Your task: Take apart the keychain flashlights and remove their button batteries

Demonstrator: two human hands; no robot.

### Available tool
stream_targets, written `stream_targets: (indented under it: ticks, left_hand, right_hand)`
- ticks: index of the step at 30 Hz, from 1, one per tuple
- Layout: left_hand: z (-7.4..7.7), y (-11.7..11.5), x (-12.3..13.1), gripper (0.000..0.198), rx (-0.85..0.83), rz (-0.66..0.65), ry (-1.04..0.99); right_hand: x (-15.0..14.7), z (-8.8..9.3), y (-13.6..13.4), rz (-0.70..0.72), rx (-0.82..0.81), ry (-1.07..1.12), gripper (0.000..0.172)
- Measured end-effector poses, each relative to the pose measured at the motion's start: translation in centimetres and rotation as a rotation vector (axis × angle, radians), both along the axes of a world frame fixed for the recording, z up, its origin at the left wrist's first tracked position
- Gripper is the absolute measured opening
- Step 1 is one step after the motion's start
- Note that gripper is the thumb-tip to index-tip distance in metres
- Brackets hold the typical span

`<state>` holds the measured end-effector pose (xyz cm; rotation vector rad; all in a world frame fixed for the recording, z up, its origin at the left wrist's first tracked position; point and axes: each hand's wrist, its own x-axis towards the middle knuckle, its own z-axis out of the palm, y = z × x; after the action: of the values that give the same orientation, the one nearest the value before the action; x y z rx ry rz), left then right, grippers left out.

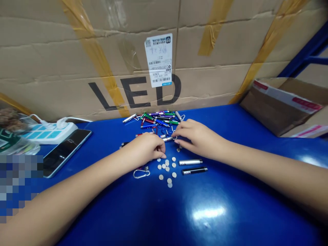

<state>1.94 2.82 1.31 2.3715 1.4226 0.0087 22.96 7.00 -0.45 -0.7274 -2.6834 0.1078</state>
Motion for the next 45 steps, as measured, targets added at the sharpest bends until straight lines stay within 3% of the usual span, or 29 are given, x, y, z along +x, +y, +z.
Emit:
stream_targets:
  ticks: [5, 12, 18, 24, 31, 33, 36, 38, 40, 42, 45]
  left_hand:
    - [0.1, -0.1, -0.4, 0.005, -0.016, -0.029, 0.0]
    - [0.4, -0.2, -0.6, 0.006, -0.042, -0.004, 0.014]
    - [0.6, -0.9, -0.2, 0.005, -0.032, 0.006, -0.032]
    - [0.4, -1.5, 0.2, 0.02, 0.06, -0.019, -0.001]
    - [0.2, -1.2, 0.0, 0.013, 0.13, -0.073, -0.016]
    - [0.2, -1.2, -0.3, 0.011, 0.214, -0.032, -0.087]
    - [0.1, -1.1, -0.8, 0.016, 0.509, 0.042, -0.14]
    - [-0.1, -1.0, -1.0, 0.024, 0.646, 0.009, -0.132]
    - [-0.4, -0.9, -1.2, 0.021, 0.656, -0.092, -0.133]
    - [-0.6, -0.6, -1.4, 0.02, 0.692, -0.183, -0.143]
    - [-0.9, -0.3, -1.8, 0.025, 0.858, -0.234, -0.119]
  right_hand:
    - [-1.6, -0.4, 0.1, -0.021, 0.068, -0.055, 0.023]
    - [-1.8, -1.2, 0.3, -0.077, -0.006, -0.105, 0.016]
    - [-1.4, -1.6, 0.4, -0.065, -0.035, 0.042, 0.013]
    - [-0.3, -1.8, 0.5, -0.105, -0.132, 0.291, 0.011]
    - [0.2, -2.4, 1.1, -0.109, -0.162, 0.372, 0.011]
    - [0.2, -2.4, 1.1, -0.085, -0.152, 0.382, 0.011]
    - [0.2, -2.2, 0.8, -0.032, -0.147, 0.424, 0.01]
    - [0.0, -2.0, 0.4, 0.012, -0.146, 0.452, 0.01]
    - [-0.1, -1.7, 0.0, 0.037, -0.171, 0.462, 0.01]
    - [-0.2, -1.3, -0.3, 0.005, -0.306, 0.48, 0.014]
    - [-0.3, -0.6, -0.4, -0.116, -0.655, 0.489, 0.023]
